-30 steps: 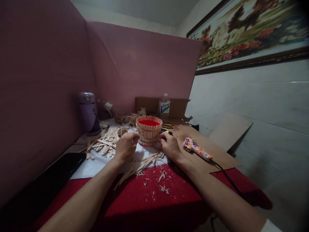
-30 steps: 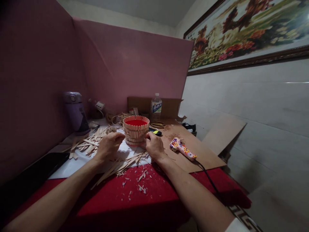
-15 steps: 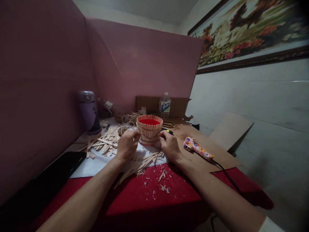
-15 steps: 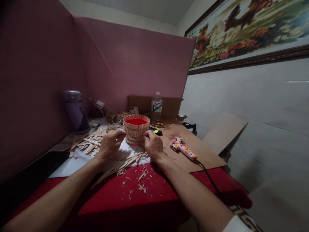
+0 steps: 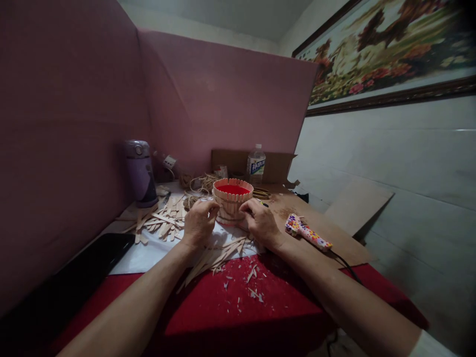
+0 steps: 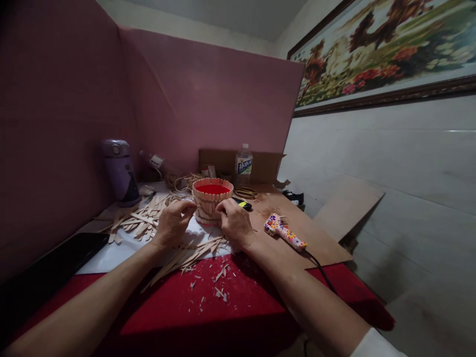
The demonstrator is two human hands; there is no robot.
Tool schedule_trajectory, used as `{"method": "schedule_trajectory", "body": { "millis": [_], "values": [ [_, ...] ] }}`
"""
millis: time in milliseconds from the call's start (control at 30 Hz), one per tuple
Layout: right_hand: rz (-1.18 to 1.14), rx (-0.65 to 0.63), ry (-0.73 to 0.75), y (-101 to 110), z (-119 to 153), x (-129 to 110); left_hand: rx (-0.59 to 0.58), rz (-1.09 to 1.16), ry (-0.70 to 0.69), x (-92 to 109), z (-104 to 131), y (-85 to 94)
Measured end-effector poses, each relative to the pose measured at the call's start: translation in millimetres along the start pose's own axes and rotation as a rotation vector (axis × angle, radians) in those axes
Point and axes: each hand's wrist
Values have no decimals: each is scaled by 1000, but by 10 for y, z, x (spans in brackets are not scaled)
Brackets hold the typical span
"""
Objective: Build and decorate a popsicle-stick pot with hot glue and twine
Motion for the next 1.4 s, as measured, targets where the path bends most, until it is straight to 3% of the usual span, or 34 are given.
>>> {"method": "schedule_trajectory", "body": {
  "millis": [267, 633, 1400],
  "values": [
    [75, -38, 104, 7, -19, -47, 12, 39, -10, -24, 9, -16],
    [-79, 34, -97, -115, 78, 36, 32, 43, 32, -30, 26, -31],
    [-234, 126, -147, -184, 44, 62, 75, 94, 8, -18, 0, -83]
  ]
}}
Point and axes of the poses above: each hand's wrist, its own z-axis away from the middle knuckle, its own y-axis out of the back of the hand, x = y × z, and after that the axes turned 5 degrees about x, right-handed
